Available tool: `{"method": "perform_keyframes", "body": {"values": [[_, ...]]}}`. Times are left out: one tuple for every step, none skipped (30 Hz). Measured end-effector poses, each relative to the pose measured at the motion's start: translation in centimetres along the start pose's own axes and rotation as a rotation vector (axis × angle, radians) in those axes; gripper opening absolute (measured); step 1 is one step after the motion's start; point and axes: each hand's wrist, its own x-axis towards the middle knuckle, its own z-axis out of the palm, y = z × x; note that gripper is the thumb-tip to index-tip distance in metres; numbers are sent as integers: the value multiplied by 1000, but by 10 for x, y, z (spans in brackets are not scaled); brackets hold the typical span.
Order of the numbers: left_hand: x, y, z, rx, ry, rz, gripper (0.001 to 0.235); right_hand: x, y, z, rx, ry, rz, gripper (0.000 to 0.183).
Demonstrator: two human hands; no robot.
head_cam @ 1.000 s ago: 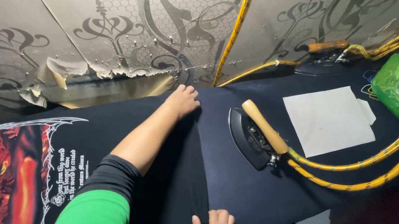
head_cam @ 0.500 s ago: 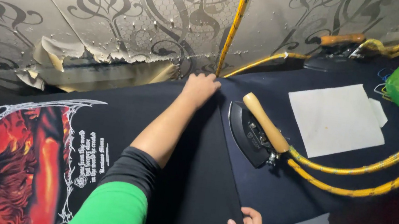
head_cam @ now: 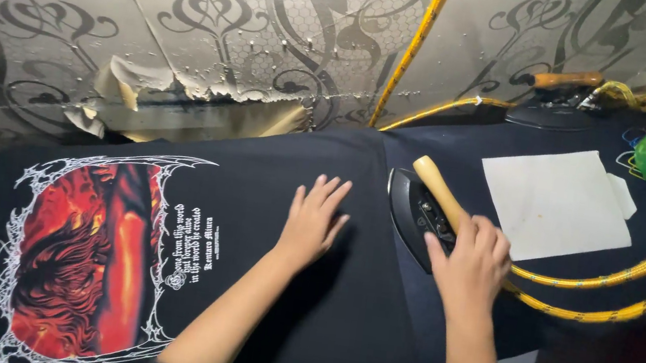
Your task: The person irons a black t-shirt with a graphic print on an ironing board. They smooth the fabric with their hands, use a steam iron to press the garment, and place a white sheet of paper over the print to protect it while ironing. The person folds the shirt and continues to press the fabric.
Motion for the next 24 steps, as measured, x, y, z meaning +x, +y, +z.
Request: {"method": "perform_keyframes", "body": {"values": [[-31, 0, -25, 59, 3, -75, 59, 26, -3, 20, -148, 13, -3, 74], [-68, -25, -29, 66, 10, -81, 59, 45, -1, 28, -139, 17, -10, 74], [-104, -50, -33, 238, 117, -152, 58, 63, 1, 34, -108, -272, 163, 65], [-140, -77, -37, 410, 224, -223, 58, 82, 2, 42, -76, -561, 335, 58], [-177, -107, -50, 413, 227, -225, 58, 89, 2, 37, -73, -560, 332, 58], [-214, -139, -64, 570, 311, -341, 61, 97, 1, 32, -44, -597, 470, 70], [-256, -169, -79, 726, 381, -454, 64, 97, 0, 27, -18, -641, 618, 86], [-291, -186, -103, 727, 370, -453, 64, 75, 0, 24, -19, -651, 623, 86], [-321, -204, -125, 623, 332, -716, 75, 57, 2, 21, 44, -487, 656, 59], [-350, -223, -146, 510, 290, -975, 87, 39, 4, 18, 105, -322, 686, 59], [-357, -224, -162, 505, 286, -978, 87, 22, -12, -1, 98, -324, 684, 59], [-363, -225, -179, 487, 234, -1013, 84, 6, -29, -21, 83, -320, 596, 55], [-368, -224, -195, 468, 188, -1051, 82, -7, -45, -41, 72, -314, 503, 51], [-369, -232, -194, 462, 190, -1057, 82, -14, -56, -42, 68, -314, 495, 51], [-371, -241, -194, 447, 246, -1060, 80, -26, -67, -43, -82, -495, 334, 35], [-372, -249, -193, 431, 302, -1063, 79, -38, -76, -45, -232, -674, 170, 44], [-368, -258, -192, 423, 306, -1054, 79, -61, -90, -31, -238, -663, 177, 44], [-363, -266, -192, 412, 332, -1106, 78, -83, -102, -17, -203, -660, -25, 33], [-360, -274, -191, 401, 362, -1166, 76, -102, -116, -1, -165, -647, -235, 27], [-345, -287, -192, 393, 370, -1163, 76, -95, -122, -1, -171, -638, -237, 27], [-336, -297, -193, 420, 432, -1129, 75, -88, -128, -1, -182, -657, -152, 25], [-326, -307, -193, 447, 494, -1094, 74, -82, -133, 0, -194, -675, -68, 25], [-318, -324, -195, 448, 483, -1095, 74, -72, -132, 10, -195, -685, -64, 25], [-310, -340, -196, 487, 474, -1062, 72, -61, -131, 20, -222, -613, -76, 27]]}}
